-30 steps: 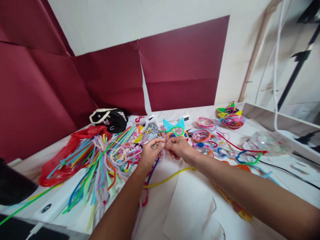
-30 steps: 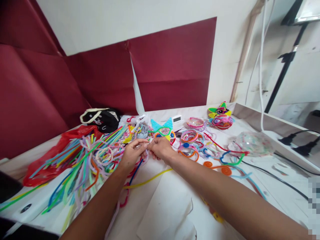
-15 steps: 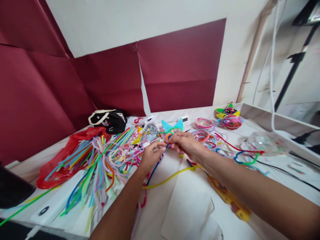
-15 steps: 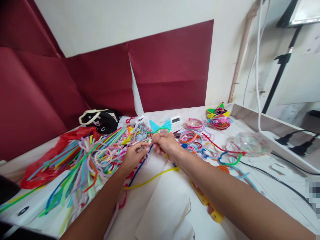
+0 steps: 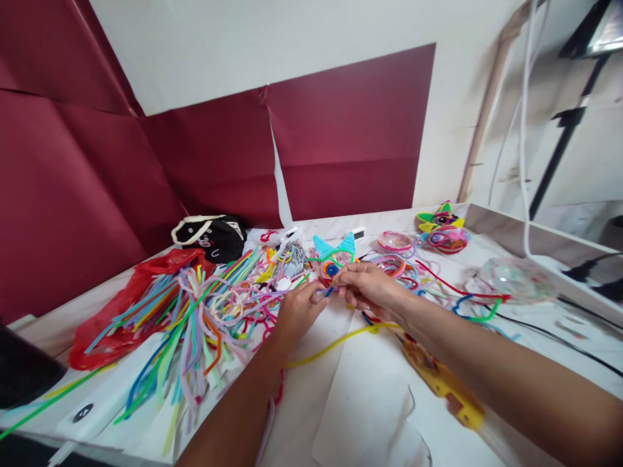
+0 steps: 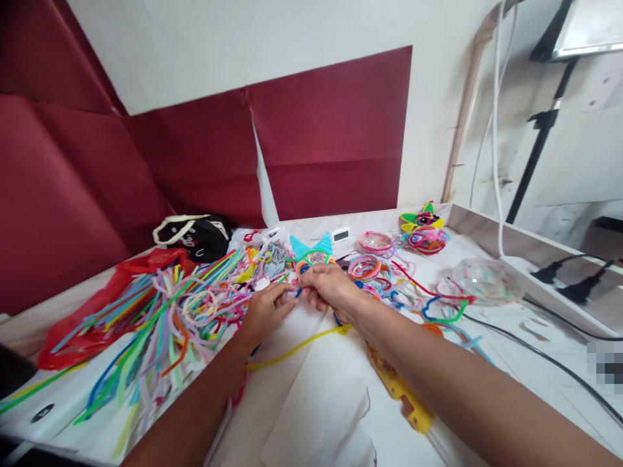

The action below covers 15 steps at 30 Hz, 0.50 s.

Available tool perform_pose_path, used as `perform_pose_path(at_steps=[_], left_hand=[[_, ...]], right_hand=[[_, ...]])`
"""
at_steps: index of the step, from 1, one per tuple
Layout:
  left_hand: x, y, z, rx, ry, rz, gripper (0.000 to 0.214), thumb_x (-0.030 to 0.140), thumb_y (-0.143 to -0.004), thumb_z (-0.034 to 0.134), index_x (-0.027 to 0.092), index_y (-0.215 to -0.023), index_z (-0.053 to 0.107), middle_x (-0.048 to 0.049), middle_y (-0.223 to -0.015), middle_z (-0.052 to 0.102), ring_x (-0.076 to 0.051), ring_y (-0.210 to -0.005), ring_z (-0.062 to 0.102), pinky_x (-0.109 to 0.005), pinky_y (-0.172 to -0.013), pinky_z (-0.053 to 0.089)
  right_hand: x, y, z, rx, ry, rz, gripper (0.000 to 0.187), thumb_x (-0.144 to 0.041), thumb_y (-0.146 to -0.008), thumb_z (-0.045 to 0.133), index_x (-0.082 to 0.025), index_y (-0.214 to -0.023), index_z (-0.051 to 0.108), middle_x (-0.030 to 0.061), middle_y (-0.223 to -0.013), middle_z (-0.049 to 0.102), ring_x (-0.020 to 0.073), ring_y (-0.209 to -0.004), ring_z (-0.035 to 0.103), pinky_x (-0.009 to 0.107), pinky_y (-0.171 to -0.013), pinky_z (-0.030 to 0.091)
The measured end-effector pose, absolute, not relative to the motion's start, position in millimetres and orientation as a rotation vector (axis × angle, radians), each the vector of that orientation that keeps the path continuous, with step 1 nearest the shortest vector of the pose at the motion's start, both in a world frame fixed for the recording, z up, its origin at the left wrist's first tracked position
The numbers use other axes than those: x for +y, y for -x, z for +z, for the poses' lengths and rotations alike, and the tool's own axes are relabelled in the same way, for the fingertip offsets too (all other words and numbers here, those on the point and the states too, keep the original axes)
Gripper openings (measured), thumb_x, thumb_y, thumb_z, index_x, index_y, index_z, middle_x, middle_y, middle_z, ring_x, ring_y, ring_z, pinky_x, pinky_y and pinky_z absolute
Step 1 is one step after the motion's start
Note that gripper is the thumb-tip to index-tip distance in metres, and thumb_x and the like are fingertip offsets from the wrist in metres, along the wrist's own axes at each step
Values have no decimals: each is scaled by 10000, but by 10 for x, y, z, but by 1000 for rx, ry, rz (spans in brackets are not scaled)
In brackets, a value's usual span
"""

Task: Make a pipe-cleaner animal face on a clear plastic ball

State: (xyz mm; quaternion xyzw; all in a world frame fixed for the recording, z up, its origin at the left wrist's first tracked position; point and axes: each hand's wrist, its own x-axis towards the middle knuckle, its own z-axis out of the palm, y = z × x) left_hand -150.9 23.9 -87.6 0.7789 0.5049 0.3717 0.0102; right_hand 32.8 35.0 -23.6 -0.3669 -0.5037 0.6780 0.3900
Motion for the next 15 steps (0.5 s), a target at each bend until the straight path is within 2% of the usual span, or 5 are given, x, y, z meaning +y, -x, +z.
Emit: perform_pose_path(at_steps=[3,5,10,15], left_hand=[[224,1509,-882,1612,-2552,1083,86,199,-829,615,155,-869,678,-6,-720,574,-131,-653,538,-239,-617,397],[215,1517,-871,1623,-2600,1075,112,202,-862,577,159,-835,676,-20,-756,593,-134,-679,556,-242,-632,405],[204,1546,-833,1619,-2678,1115,182,239,-916,512,168,-869,673,-39,-825,613,-149,-774,598,-251,-712,446],[194,1542,-822,1666,-2721,1097,205,255,-929,501,175,-864,678,-39,-838,601,-144,-770,603,-247,-724,466]], right_hand=[[348,-347,-202,-1289,953,1695,26,-154,-626,578,-156,-600,583,-23,-459,582,55,-296,407,151,-242,233],[369,-382,-177,-1285,970,1657,52,-156,-622,590,-155,-573,571,-20,-453,580,53,-293,401,154,-245,246],[483,-541,-135,-1249,1004,1538,101,-172,-614,580,-161,-524,537,-10,-410,550,57,-286,379,165,-251,222],[562,-682,-149,-1178,1020,1423,108,-182,-590,578,-169,-506,512,-7,-402,529,61,-290,372,182,-271,221]])
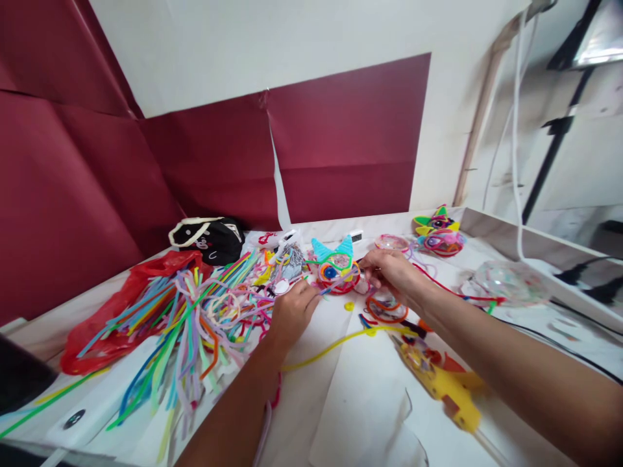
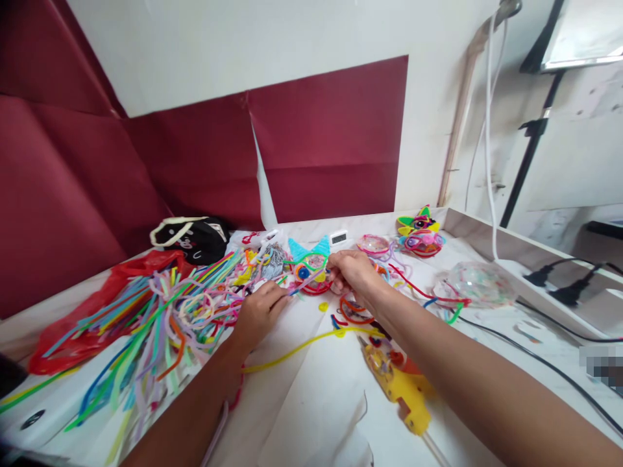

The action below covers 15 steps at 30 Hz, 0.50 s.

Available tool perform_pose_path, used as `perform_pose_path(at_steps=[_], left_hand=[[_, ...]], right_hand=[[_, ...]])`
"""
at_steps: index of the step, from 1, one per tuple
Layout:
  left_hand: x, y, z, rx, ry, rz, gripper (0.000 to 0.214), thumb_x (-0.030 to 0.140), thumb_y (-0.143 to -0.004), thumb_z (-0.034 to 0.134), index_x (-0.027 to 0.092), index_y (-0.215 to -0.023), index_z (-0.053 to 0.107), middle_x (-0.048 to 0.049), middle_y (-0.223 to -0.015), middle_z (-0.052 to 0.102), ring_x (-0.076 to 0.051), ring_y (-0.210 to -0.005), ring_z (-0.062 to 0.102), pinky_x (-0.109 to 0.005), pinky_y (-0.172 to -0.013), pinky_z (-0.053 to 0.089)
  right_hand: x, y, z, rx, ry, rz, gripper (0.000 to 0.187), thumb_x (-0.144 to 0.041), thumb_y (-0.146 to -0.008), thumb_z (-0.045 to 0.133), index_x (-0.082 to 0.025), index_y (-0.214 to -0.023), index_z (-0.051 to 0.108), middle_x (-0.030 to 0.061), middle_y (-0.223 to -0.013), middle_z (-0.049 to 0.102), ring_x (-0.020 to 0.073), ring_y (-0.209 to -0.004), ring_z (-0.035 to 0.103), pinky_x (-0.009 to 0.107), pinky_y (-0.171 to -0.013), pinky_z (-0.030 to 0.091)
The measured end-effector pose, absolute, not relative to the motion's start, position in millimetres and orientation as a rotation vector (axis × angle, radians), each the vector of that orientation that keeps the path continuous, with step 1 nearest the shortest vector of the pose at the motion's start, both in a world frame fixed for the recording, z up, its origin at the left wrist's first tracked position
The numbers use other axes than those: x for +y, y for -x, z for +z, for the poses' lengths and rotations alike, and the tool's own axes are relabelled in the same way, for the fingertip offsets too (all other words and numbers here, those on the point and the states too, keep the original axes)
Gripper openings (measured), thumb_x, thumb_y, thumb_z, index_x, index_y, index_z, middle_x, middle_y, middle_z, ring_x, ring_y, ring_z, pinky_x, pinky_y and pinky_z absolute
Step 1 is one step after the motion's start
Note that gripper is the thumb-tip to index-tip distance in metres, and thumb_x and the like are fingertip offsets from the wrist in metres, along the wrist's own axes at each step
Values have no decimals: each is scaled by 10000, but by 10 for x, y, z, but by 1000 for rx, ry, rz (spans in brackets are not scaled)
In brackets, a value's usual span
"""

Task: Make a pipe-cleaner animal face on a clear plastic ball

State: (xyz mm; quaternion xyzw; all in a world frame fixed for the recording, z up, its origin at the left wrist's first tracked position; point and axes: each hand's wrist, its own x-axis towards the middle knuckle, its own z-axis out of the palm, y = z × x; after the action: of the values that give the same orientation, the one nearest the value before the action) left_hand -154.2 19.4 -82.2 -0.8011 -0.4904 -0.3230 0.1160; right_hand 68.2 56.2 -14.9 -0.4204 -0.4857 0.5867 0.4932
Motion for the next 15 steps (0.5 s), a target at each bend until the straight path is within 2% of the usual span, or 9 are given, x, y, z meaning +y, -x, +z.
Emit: perform_pose_path(at_steps=[5,10,15], left_hand=[[187,1537,-813,-1385,2312,-1037,168,242,-920,518,177,-874,666,-59,-951,618,-148,-810,609,-250,-743,470],[193,1552,-797,-1431,2400,-1136,184,250,-937,490,173,-856,637,-35,-808,632,-158,-776,605,-260,-722,457],[182,1512,-789,-1403,2501,-1178,194,240,-942,474,172,-851,632,-27,-804,636,-147,-760,595,-253,-709,436]], right_hand=[[604,-761,-182,-1114,1029,1384,100,-176,-582,563,-169,-501,505,-19,-378,486,62,-289,354,184,-278,183],[651,-803,-173,-1038,947,1431,78,-194,-595,558,-177,-544,501,-19,-432,511,56,-317,346,183,-289,181],[628,-748,-124,-1014,787,1555,42,-184,-608,561,-183,-637,531,-20,-491,533,73,-362,376,185,-308,256]])
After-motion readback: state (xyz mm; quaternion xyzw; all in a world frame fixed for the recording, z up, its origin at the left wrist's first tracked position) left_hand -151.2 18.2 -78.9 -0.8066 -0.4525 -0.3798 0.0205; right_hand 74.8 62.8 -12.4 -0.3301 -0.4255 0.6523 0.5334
